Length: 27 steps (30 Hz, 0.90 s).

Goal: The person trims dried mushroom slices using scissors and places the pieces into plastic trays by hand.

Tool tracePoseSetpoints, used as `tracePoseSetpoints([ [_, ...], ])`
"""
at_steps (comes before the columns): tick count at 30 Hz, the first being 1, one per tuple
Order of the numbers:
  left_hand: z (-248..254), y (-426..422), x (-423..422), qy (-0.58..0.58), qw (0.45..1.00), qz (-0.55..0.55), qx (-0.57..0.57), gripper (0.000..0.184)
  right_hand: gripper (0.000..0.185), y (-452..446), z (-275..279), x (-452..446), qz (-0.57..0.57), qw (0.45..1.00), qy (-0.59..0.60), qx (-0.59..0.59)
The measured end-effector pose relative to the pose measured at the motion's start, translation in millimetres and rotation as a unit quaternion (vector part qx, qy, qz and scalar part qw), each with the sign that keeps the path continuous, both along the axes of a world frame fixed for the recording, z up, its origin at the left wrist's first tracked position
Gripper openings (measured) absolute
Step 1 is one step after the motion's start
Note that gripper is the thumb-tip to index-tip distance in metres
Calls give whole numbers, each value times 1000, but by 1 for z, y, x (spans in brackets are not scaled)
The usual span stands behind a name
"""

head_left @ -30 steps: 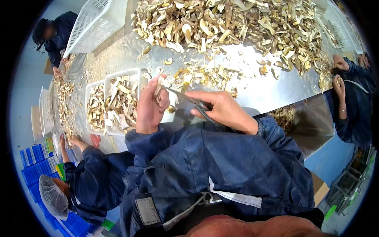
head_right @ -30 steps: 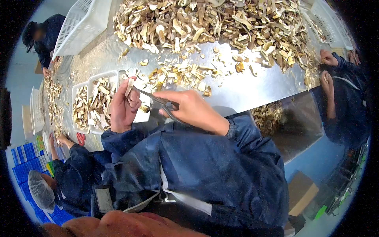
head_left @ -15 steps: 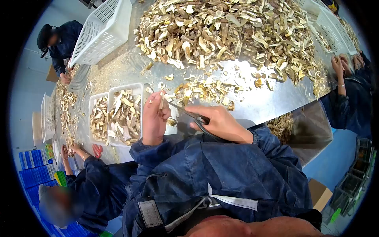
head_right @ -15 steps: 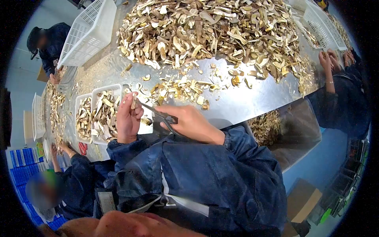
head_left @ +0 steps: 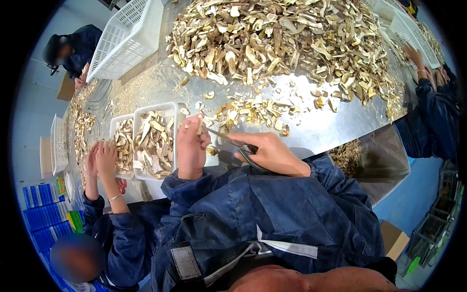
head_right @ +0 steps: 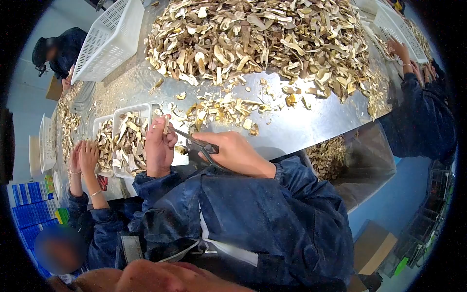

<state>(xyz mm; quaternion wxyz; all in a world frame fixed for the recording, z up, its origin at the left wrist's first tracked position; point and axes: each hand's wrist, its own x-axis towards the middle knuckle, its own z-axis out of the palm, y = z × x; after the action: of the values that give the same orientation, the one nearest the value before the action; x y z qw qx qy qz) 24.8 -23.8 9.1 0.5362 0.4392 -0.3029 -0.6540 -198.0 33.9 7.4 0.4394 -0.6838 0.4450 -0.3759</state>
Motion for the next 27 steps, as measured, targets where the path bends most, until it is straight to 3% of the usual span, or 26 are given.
tracePoseSetpoints([
  [6,-15,2,3,-28,999,3,-22,18,47,1,-4,2,-19,1000,0,-11],
  [18,-16,10,-29,-72,989,128,-16,17,48,3,-14,8,-54,997,46,-40],
  [22,-19,15,-34,-103,981,140,-86,19,46,3,-11,10,-48,997,62,-16],
  [25,-20,23,-41,-152,967,147,-142,20,46,-8,-10,6,-127,992,16,-14],
  [27,-12,20,-40,-104,984,115,-84,21,46,-8,-5,2,-102,994,24,-16],
])
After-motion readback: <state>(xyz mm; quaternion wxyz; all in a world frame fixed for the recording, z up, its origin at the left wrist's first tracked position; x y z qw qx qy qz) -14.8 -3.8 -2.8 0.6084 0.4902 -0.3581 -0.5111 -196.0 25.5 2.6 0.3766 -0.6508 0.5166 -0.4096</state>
